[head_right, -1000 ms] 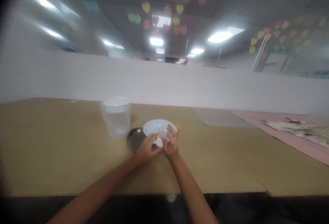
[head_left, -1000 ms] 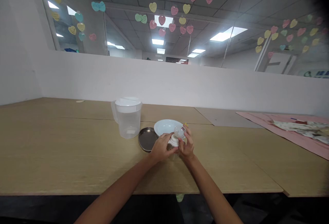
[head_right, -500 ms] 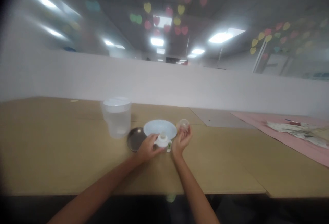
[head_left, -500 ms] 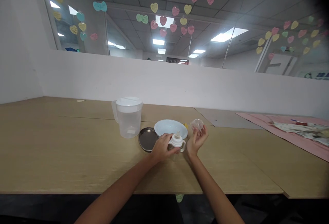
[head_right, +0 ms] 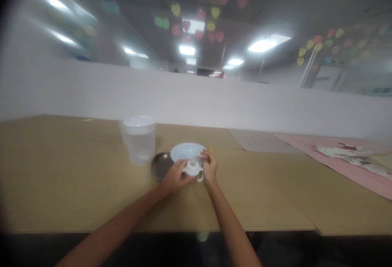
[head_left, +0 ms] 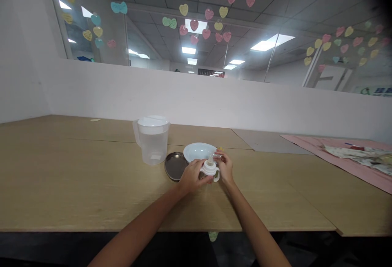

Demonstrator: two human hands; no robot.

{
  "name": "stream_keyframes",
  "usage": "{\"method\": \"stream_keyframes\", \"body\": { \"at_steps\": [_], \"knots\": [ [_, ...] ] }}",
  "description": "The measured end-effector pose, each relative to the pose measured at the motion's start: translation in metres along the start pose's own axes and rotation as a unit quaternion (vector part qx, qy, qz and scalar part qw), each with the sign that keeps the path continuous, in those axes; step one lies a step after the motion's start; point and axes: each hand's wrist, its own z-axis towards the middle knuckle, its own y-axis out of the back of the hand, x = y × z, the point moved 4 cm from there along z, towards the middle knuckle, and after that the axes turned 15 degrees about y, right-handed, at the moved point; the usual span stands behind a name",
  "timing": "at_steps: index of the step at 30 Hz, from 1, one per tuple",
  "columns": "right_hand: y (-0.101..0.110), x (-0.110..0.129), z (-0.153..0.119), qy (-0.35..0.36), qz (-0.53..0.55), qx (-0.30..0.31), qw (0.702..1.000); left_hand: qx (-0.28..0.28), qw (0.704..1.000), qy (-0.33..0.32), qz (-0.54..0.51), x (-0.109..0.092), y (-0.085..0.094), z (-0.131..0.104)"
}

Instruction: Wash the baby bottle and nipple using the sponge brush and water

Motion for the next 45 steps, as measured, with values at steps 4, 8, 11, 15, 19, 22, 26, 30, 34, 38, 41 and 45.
{"method": "stream_keyframes", "body": {
  "at_steps": [4, 8, 11, 15, 19, 22, 26, 30, 34, 38, 41, 45],
  "knots": [
    [-0.005, 0.006, -0.002, -0.007, 0.011, 0.062, 0.998, 0.0, 1.0, 0.002, -0.004, -0.001, 0.001, 0.0],
    [-0.009, 0.008, -0.003, -0.009, 0.022, 0.105, 0.994, 0.001, 1.0, 0.004, -0.004, 0.0, 0.001, 0.0],
    [-0.01, 0.006, -0.003, -0.022, 0.017, 0.125, 0.992, -0.002, 1.0, 0.002, -0.006, 0.0, 0.001, 0.0],
    [-0.011, 0.004, -0.004, -0.029, 0.003, 0.144, 0.989, -0.004, 1.0, -0.003, -0.008, 0.0, 0.002, 0.0],
    [-0.009, 0.002, -0.002, -0.012, -0.029, 0.134, 0.991, -0.004, 1.0, -0.003, -0.002, 0.001, 0.002, 0.0],
    [-0.008, 0.002, -0.001, -0.004, -0.041, 0.133, 0.99, -0.004, 1.0, 0.001, -0.002, 0.002, 0.001, 0.0],
    [-0.008, 0.006, 0.0, 0.003, -0.055, 0.13, 0.99, -0.003, 1.0, 0.008, -0.003, 0.002, 0.001, 0.0],
    [-0.008, 0.008, -0.001, -0.01, -0.073, 0.13, 0.989, -0.005, 1.0, 0.009, -0.013, 0.0, 0.003, 0.0],
    [-0.005, 0.009, -0.001, -0.013, -0.108, 0.112, 0.988, -0.001, 1.0, 0.012, -0.018, -0.001, 0.004, 0.0],
    [-0.001, 0.01, -0.002, -0.005, -0.149, 0.092, 0.985, -0.004, 1.0, 0.013, -0.018, -0.001, 0.003, 0.0],
    [0.0, 0.012, -0.002, 0.017, -0.143, 0.077, 0.987, -0.004, 1.0, 0.013, -0.019, 0.0, 0.003, 0.0],
    [-0.002, 0.02, -0.003, 0.035, -0.106, 0.086, 0.99, -0.004, 1.0, 0.013, -0.018, 0.0, 0.003, 0.0]
  ]
}}
